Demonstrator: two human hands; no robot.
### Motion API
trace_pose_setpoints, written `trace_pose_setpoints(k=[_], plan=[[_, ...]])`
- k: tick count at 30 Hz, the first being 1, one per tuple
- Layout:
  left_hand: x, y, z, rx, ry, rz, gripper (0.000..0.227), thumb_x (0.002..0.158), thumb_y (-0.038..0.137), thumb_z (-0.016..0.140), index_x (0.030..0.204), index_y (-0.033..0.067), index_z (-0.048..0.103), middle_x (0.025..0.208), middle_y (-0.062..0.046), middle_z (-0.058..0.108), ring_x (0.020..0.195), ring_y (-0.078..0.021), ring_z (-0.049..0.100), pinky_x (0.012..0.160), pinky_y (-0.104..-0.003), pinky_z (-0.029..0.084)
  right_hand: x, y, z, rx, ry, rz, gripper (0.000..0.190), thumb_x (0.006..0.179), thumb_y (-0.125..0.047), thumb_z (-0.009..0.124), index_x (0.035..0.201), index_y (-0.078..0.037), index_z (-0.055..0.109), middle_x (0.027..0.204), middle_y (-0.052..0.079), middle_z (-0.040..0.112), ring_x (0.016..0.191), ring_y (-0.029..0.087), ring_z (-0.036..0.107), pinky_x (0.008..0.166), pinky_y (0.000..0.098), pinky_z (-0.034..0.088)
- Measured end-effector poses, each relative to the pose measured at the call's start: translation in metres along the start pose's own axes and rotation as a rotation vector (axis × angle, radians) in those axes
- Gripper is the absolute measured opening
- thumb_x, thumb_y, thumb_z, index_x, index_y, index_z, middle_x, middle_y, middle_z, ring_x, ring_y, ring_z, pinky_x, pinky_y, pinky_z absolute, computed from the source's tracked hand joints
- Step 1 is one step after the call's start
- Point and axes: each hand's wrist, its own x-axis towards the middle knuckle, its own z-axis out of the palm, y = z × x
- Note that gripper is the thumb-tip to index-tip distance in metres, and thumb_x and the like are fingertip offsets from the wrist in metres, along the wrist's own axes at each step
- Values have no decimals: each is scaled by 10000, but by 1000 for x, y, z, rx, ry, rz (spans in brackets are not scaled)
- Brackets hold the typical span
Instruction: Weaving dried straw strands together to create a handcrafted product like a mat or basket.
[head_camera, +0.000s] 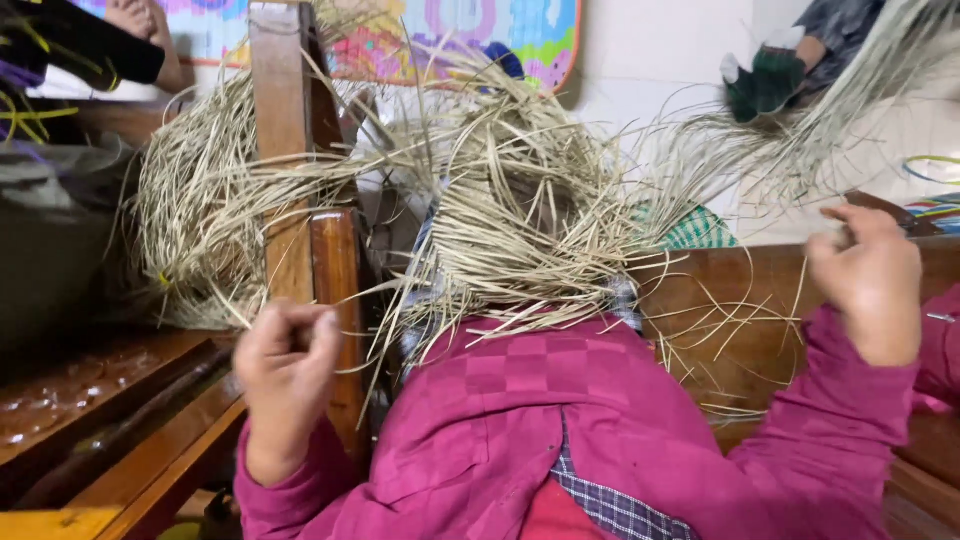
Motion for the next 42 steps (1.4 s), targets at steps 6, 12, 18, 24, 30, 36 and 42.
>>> trace_pose_setpoints(k=[6, 12, 18, 24, 30, 36, 42], plan=[[27, 32, 103, 206, -429, 443, 159, 908, 53, 686, 869, 88, 536, 762, -72, 563, 654, -288, 572, 569, -424, 430, 16, -194, -59, 607, -222, -618, 580, 930, -164, 611, 1476, -9, 494, 1437, 220, 517, 1342, 357, 456, 1195, 509, 341], [40, 35, 155, 256, -298, 541, 176, 806, 116, 763, 866, 124, 598, 676, -93, 591, 597, -346, 658, 535, -471, 504, 16, -284, 15, 632, 132, -909, 260, 1016, -212, 442, 1091, -74, 649, 906, 75, 588, 810, 292, 626, 725, 432, 499], [32, 15, 154, 112, -377, 263, 79, 835, 134, 730, 860, 126, 656, 706, -117, 656, 682, -379, 685, 585, -459, 523, 26, -286, 29, 676, 104, -891, 183, 999, -253, 500, 909, -174, 639, 725, -26, 519, 647, 198, 583, 632, 359, 458], [19, 6, 135, -6, -410, 91, 68, 811, 118, 749, 813, 105, 682, 708, -128, 705, 674, -351, 692, 604, -391, 527, 53, -206, 58, 651, 2, -488, 221, 1047, -159, 522, 1026, -136, 741, 834, 18, 702, 763, 183, 691, 765, 330, 502], [7, 21, 87, -21, -461, -17, 64, 780, 109, 764, 783, 85, 705, 685, -139, 729, 591, -324, 663, 561, -375, 511, 42, -108, 83, 603, 6, 50, 148, 1039, -80, 614, 1077, -35, 750, 984, 225, 727, 977, 423, 693, 869, 518, 540], [1, 42, 47, -54, -460, 91, 220, 858, 24, 700, 722, 120, 556, 666, 26, 527, 567, -72, 447, 521, -228, 353, 22, -11, 89, 556, -15, 316, 231, 1066, -34, 531, 1141, 19, 742, 1066, 153, 722, 951, 267, 649, 817, 403, 552], [-8, 26, 17, -72, -476, 26, 221, 862, 24, 694, 727, 147, 571, 641, 46, 550, 492, -38, 400, 420, -183, 320, -24, 67, 80, 450, 69, 540, 255, 1113, -11, 493, 894, -7, 623, 853, 99, 591, 754, 237, 524, 637, 408, 431]])
